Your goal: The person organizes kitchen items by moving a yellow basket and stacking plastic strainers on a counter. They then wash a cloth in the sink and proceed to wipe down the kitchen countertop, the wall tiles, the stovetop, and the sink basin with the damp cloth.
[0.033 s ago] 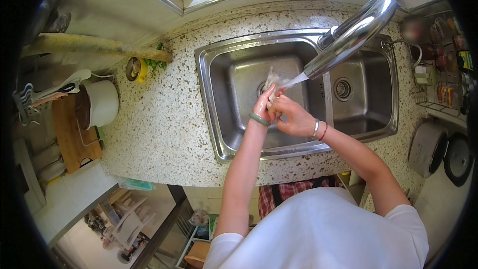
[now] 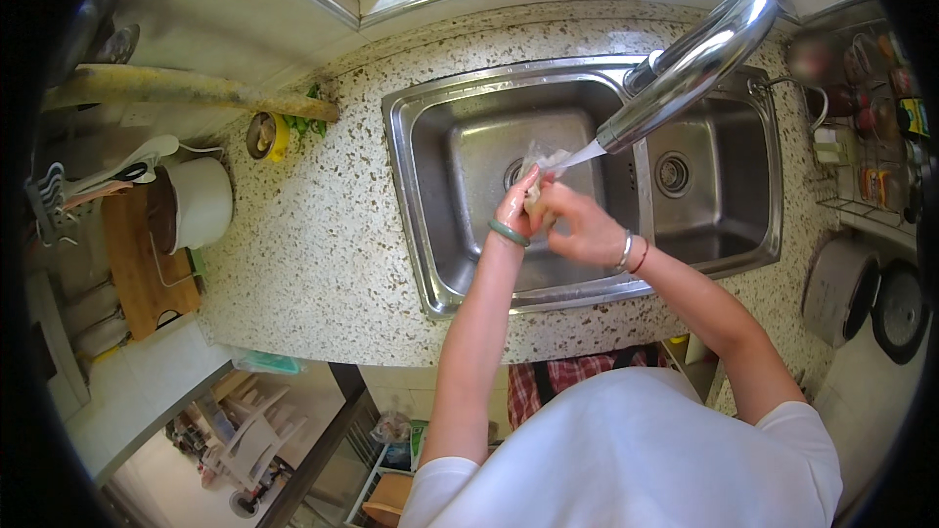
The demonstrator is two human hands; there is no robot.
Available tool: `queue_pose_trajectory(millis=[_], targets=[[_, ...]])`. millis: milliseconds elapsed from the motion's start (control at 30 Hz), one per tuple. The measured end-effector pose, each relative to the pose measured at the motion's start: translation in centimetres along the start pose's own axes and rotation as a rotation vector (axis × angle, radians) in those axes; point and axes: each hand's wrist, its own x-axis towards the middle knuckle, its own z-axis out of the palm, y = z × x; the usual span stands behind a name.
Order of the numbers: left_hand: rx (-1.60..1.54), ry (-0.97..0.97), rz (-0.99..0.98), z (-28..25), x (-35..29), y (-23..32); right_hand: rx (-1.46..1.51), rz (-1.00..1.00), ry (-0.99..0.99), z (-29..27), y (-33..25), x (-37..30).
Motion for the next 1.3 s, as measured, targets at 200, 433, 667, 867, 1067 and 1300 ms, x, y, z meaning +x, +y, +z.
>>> queue_pose_trajectory(millis=[200, 433, 667, 867, 1067, 1300], targets=[[-0.179, -0.196, -0.042, 1.8, -0.7, -1.1, 0.230, 0.352, 0.220, -4.8, 7.9, 2.7], [-0.168, -0.225, 0.052, 5.6, -3.3, -2.2, 1.373, 0.513, 0.097, -0.9, 8.3, 2.1], [0.335, -0.042, -0.012, 5.5, -4.7, -0.9, 0.876, 0.441, 0.107, -0.9, 5.7, 5.1], [1.274, 0.093, 0.552, 4.8, -2.4, -1.4, 0.652, 0.449, 0.216, 0.1, 7.2, 6.2], [1.634, 0.333, 0.676, 3.6, -1.0, -2.8, 0.170, 0.499, 0.511, 1.0, 5.6, 6.4], [1.490, 0.380, 0.532, 3.4, 0.7, -4.7, 0.397, 0.590, 0.578, 0.3, 10.5, 4.6]])
